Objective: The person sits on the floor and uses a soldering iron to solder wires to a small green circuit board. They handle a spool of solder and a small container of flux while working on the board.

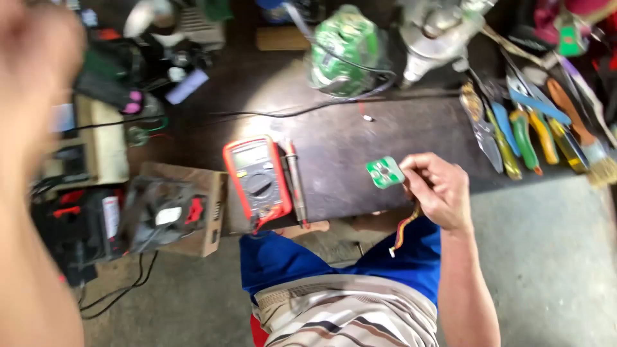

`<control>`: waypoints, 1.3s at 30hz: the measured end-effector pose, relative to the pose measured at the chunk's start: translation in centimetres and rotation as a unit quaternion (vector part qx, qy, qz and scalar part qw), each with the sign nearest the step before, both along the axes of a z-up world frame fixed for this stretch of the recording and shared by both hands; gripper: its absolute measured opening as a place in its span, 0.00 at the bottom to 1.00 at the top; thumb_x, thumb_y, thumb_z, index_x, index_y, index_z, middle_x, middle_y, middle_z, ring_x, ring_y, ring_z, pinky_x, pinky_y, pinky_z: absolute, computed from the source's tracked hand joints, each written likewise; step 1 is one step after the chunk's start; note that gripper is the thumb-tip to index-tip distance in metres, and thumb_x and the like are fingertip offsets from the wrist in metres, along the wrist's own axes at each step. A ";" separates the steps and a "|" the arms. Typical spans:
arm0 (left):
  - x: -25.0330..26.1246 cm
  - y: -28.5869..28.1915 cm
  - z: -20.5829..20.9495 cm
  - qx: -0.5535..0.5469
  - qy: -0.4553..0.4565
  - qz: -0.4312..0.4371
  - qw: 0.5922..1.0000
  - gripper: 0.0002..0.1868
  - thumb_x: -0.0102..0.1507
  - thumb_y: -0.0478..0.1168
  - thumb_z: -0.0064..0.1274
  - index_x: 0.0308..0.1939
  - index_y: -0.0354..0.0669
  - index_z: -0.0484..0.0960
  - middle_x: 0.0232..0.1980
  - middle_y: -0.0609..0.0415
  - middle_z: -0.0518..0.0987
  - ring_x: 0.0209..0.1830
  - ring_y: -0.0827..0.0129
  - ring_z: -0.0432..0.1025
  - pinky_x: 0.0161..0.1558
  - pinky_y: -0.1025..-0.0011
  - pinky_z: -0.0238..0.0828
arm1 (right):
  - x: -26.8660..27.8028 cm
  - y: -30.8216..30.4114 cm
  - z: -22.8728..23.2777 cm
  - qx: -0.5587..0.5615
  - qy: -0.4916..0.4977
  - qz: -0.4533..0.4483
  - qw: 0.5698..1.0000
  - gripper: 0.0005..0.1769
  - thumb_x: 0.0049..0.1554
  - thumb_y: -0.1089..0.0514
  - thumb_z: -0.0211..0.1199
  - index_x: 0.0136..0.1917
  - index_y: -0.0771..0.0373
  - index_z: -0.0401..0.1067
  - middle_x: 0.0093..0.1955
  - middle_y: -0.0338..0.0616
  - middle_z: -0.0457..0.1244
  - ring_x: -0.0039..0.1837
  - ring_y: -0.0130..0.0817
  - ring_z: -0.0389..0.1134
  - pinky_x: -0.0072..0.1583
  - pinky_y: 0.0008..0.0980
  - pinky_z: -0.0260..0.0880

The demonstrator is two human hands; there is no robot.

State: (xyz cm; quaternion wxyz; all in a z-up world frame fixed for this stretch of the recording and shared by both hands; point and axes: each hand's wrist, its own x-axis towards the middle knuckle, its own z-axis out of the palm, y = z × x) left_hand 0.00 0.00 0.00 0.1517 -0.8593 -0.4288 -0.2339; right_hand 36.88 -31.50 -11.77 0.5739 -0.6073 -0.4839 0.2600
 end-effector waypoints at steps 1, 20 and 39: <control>-1.2 -5.3 1.6 -0.043 -0.017 -0.053 0.998 0.16 0.62 0.60 0.64 0.37 0.56 0.89 0.30 0.56 0.80 0.27 0.58 0.75 0.28 0.64 0.72 | 0.0 0.1 0.0 0.012 0.025 0.007 1.000 0.05 0.60 0.71 0.60 0.44 0.69 0.76 0.20 0.43 0.62 0.24 0.27 0.59 0.33 0.25 0.64; 16.3 -21.4 -10.7 -0.282 -0.250 -0.263 0.888 0.29 0.59 0.40 0.68 0.62 0.36 0.76 0.43 0.50 0.78 0.27 0.61 0.75 0.30 0.65 0.75 | -1.2 0.4 1.6 0.100 -0.115 0.027 0.988 0.01 0.61 0.68 0.67 0.46 0.68 0.77 0.41 0.51 0.68 0.48 0.52 0.72 0.59 0.48 0.70; 17.1 -21.1 -11.2 -0.330 -0.253 -0.230 0.880 0.26 0.61 0.44 0.68 0.61 0.47 0.78 0.39 0.57 0.76 0.31 0.61 0.77 0.34 0.66 0.76 | -1.6 0.5 0.9 0.079 -0.202 0.002 0.976 0.16 0.56 0.64 0.71 0.57 0.67 0.78 0.52 0.50 0.69 0.58 0.53 0.70 0.67 0.50 0.64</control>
